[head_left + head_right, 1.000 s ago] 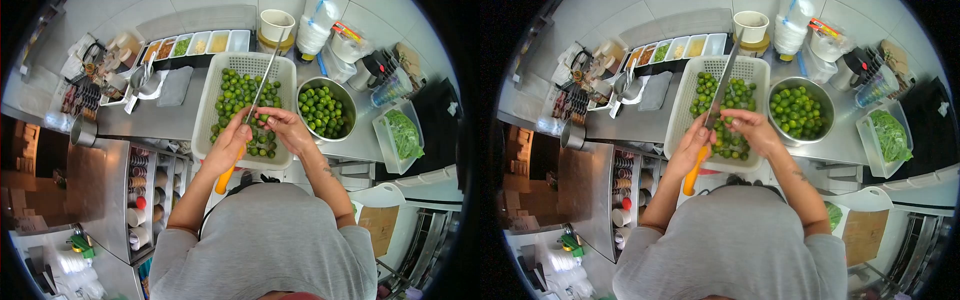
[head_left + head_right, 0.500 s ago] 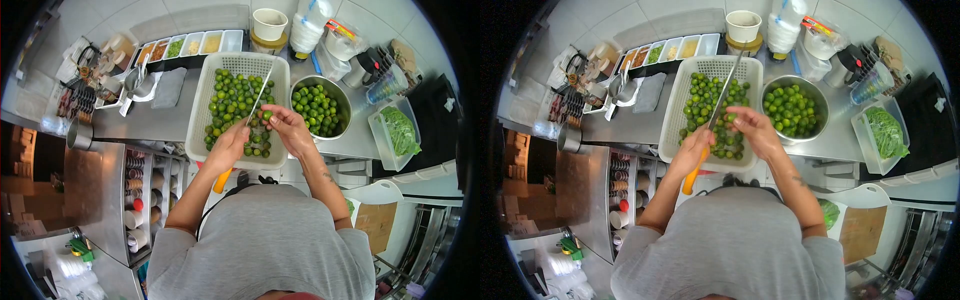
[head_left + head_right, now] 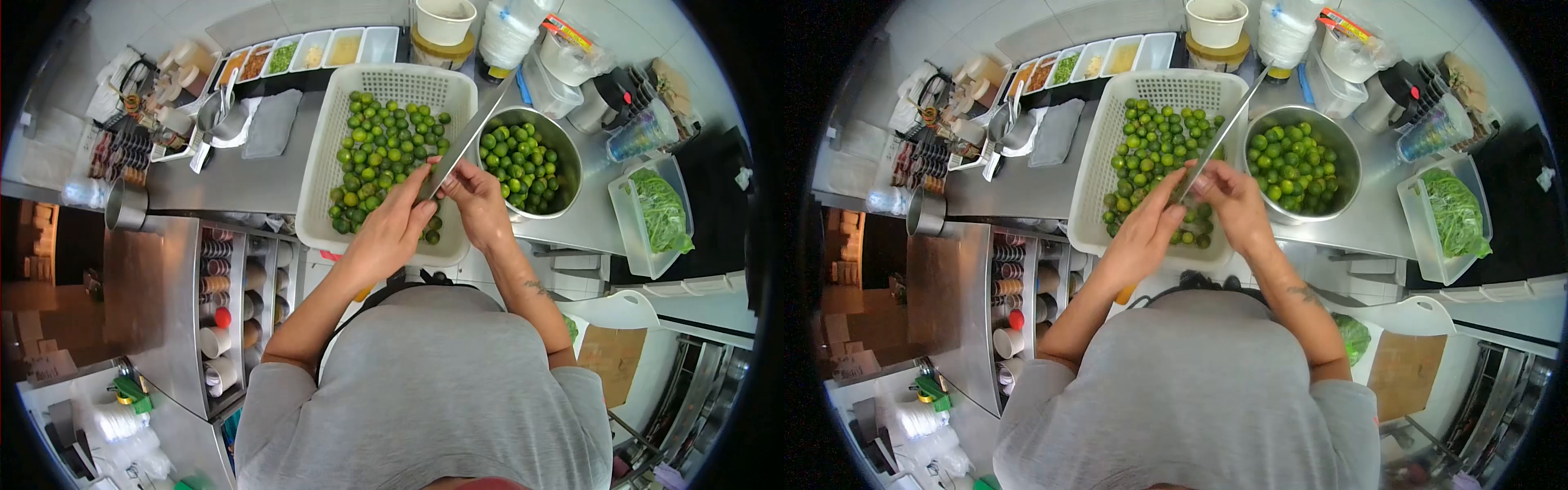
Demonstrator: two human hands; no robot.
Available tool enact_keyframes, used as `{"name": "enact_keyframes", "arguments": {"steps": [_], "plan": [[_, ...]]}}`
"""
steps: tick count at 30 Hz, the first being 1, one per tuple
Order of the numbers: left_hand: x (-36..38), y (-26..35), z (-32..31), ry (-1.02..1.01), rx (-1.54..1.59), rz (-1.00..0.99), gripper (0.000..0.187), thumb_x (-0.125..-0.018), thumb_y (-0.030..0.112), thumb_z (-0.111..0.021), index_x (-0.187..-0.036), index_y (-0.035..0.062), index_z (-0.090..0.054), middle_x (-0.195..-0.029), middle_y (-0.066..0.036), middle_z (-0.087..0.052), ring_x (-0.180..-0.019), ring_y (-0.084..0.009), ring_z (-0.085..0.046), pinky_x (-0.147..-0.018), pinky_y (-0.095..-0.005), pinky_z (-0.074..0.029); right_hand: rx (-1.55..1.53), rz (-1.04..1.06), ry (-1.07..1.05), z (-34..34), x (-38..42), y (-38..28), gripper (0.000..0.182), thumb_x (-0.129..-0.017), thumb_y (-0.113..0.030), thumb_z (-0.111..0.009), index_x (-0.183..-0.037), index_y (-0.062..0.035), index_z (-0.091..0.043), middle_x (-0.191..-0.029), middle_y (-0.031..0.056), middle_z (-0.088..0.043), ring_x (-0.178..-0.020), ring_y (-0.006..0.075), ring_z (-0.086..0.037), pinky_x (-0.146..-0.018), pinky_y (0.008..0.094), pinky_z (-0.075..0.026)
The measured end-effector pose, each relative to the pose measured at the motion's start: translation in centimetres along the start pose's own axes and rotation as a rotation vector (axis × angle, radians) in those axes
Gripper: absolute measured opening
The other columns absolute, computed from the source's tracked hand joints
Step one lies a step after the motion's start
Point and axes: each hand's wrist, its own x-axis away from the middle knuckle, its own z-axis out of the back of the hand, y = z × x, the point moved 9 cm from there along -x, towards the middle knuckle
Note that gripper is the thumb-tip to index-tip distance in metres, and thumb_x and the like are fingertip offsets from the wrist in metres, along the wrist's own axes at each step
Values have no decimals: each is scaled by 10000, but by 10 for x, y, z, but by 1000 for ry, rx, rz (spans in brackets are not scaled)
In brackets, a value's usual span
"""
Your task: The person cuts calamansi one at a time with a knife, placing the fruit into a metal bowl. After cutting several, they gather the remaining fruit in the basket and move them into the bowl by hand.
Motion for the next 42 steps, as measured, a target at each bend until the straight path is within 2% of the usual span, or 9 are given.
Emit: {"name": "enact_keyframes", "arguments": {"steps": [7,9,11,14,18,21,27,30,42], "plan": [[-18,-20,-18,-208,483,239,446,-1012,330,-388,-1322,16,-326,-933,-73,-526,-608,-134,-491,-551,-246,-411,122,-109,-24,27,5,-17,274,-912,-155,-619,-1133,6,-629,-875,21,-615,-804,106,-559,-771,259,-470],[-12,-12,-15,-260,726,238,454,-1017,356,-373,-1322,22,-326,-877,-44,-495,-540,-82,-419,-485,-210,-352,482,87,36,50,0,-45,289,-855,-97,-646,-1143,-71,-648,-983,58,-621,-852,162,-590,-768,275,-485],[-8,-19,-5,-203,602,214,469,-1016,364,-380,-1327,17,-323,-879,-53,-499,-534,-88,-430,-490,-217,-364,1385,556,251,45,13,-93,370,-785,-30,-656,-1154,-36,-627,-1034,71,-636,-935,231,-585,-846,335,-469],[-6,-31,6,-98,416,209,482,-1015,365,-388,-1333,9,-320,-882,-62,-502,-536,-88,-442,-492,-219,-368,1284,615,-182,0,14,-66,362,-712,4,-651,-1068,-59,-660,-1021,89,-644,-999,285,-574,-866,396,-471],[-3,-40,11,-35,397,237,478,-1012,340,-397,-1345,5,-320,-888,-73,-500,-542,-81,-449,-497,-213,-366,1747,113,-881,-65,26,60,177,-732,-66,-625,-882,-87,-717,-987,56,-663,-1039,273,-583,-833,372,-493],[0,-37,21,-5,315,135,484,-1011,332,-401,-1356,2,-320,-895,-71,-498,-550,-79,-448,-502,-209,-367,1792,191,-866,-69,15,78,136,-753,-93,-611,-830,-85,-722,-976,61,-661,-1023,260,-593,-811,352,-494],[16,-50,29,39,420,205,553,-1005,386,-408,-1386,-3,-308,-900,-66,-496,-561,-78,-444,-498,-206,-364,1204,-31,-727,-55,-7,29,191,-813,-82,-626,-993,-29,-667,-1006,83,-653,-930,245,-630,-829,358,-496],[23,-46,30,14,541,219,617,-997,431,-411,-1416,-1,-279,-902,-64,-495,-559,-78,-441,-487,-204,-364,-9,-258,-417,-27,-17,6,275,-877,-80,-617,-1141,-3,-604,-1074,73,-641,-935,203,-637,-825,317,-499],[9,-18,-5,-171,489,161,619,-1000,410,-411,-1466,36,-252,-883,-34,-484,-565,-71,-431,-491,-201,-354,-149,-142,-178,1,-7,12,337,-905,-87,-614,-1226,5,-569,-1071,65,-637,-910,134,-611,-808,266,-478]]}}
